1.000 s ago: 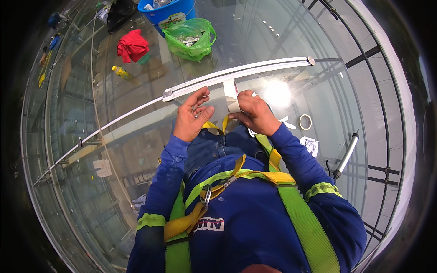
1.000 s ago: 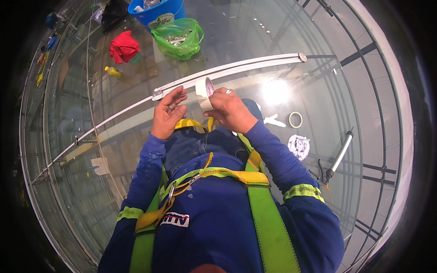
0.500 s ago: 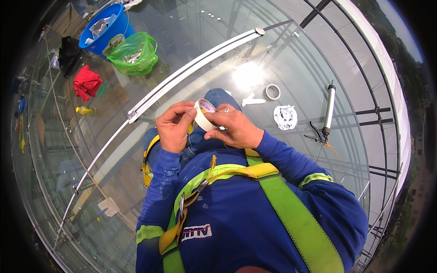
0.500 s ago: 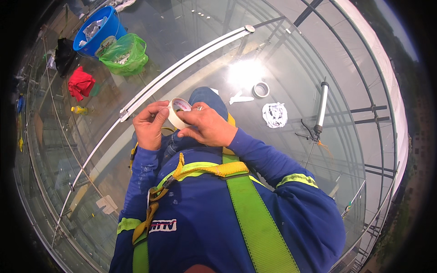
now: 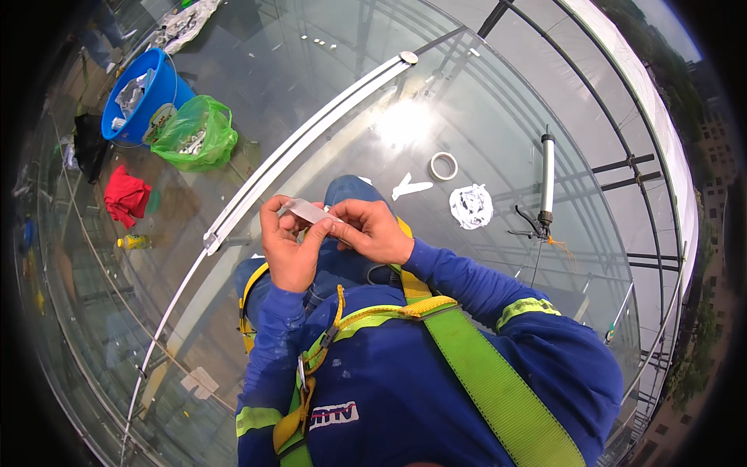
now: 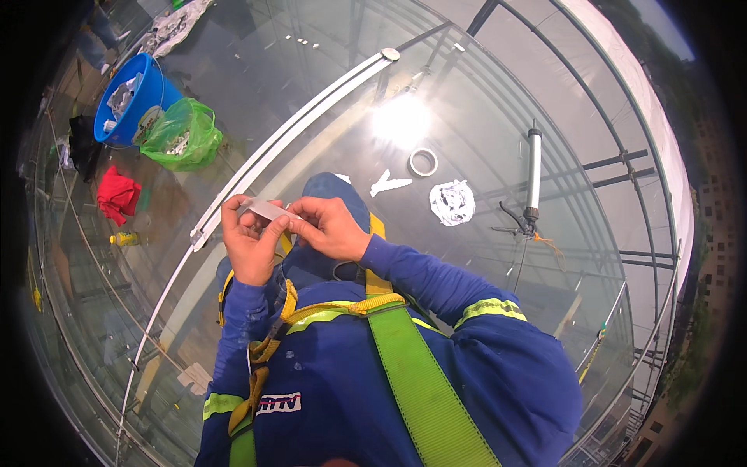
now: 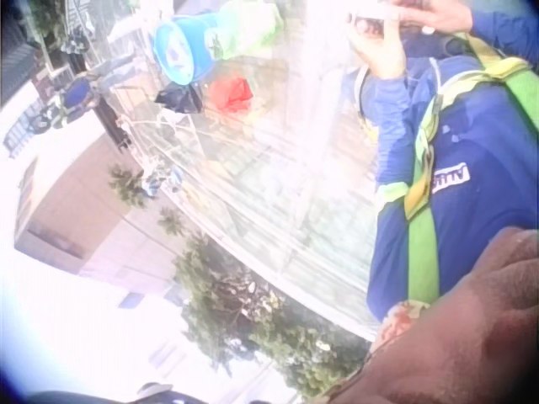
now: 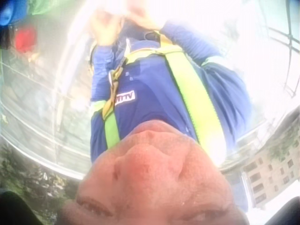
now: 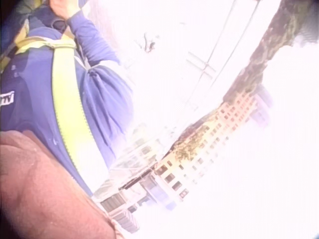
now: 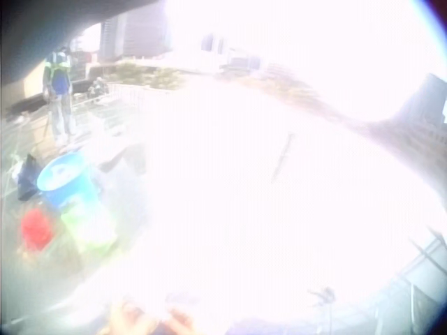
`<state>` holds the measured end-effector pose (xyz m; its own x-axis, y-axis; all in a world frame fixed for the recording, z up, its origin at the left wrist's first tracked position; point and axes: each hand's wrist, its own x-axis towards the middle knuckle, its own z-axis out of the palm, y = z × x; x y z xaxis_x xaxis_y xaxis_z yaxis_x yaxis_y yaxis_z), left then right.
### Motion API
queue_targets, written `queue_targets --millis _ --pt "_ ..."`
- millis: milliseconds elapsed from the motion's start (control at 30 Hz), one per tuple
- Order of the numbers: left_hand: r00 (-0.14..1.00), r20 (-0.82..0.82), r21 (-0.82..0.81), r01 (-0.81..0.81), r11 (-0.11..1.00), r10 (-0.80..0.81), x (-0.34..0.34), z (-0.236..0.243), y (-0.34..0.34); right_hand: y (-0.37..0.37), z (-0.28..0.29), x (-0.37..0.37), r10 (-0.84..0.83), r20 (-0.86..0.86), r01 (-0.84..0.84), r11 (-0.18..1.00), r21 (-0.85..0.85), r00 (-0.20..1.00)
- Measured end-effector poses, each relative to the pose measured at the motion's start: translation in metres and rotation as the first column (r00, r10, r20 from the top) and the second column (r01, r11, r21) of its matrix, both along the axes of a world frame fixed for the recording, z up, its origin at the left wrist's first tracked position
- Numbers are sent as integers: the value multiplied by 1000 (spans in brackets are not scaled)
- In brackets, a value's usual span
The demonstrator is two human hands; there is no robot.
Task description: The person applies masking tape along the edges of a glass joint on a transparent walkway, then picks up a sealant gun.
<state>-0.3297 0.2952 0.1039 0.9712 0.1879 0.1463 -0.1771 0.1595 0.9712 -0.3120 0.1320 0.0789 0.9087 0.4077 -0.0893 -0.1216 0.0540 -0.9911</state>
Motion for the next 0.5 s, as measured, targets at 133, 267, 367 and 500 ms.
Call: queue_targets --millis 133,267,367,500 --pt "989 -149 74 34 997 -23 22 -14 -6 -5 -3 13 -70 -45 66 995 -78 997" --pt "981 -182 103 -41 994 60 62 -57 -29 -2 -22 38 -7 687 362 854 -374 726" --pt "921 -382 150 -20 988 76 119 -94 -19 3 -45 60 80 648 231 895 -381 758" --pt "795 -525 -253 195 948 -304 212 -121 -14 -36 -140 149 -18 567 433 666 -607 824"
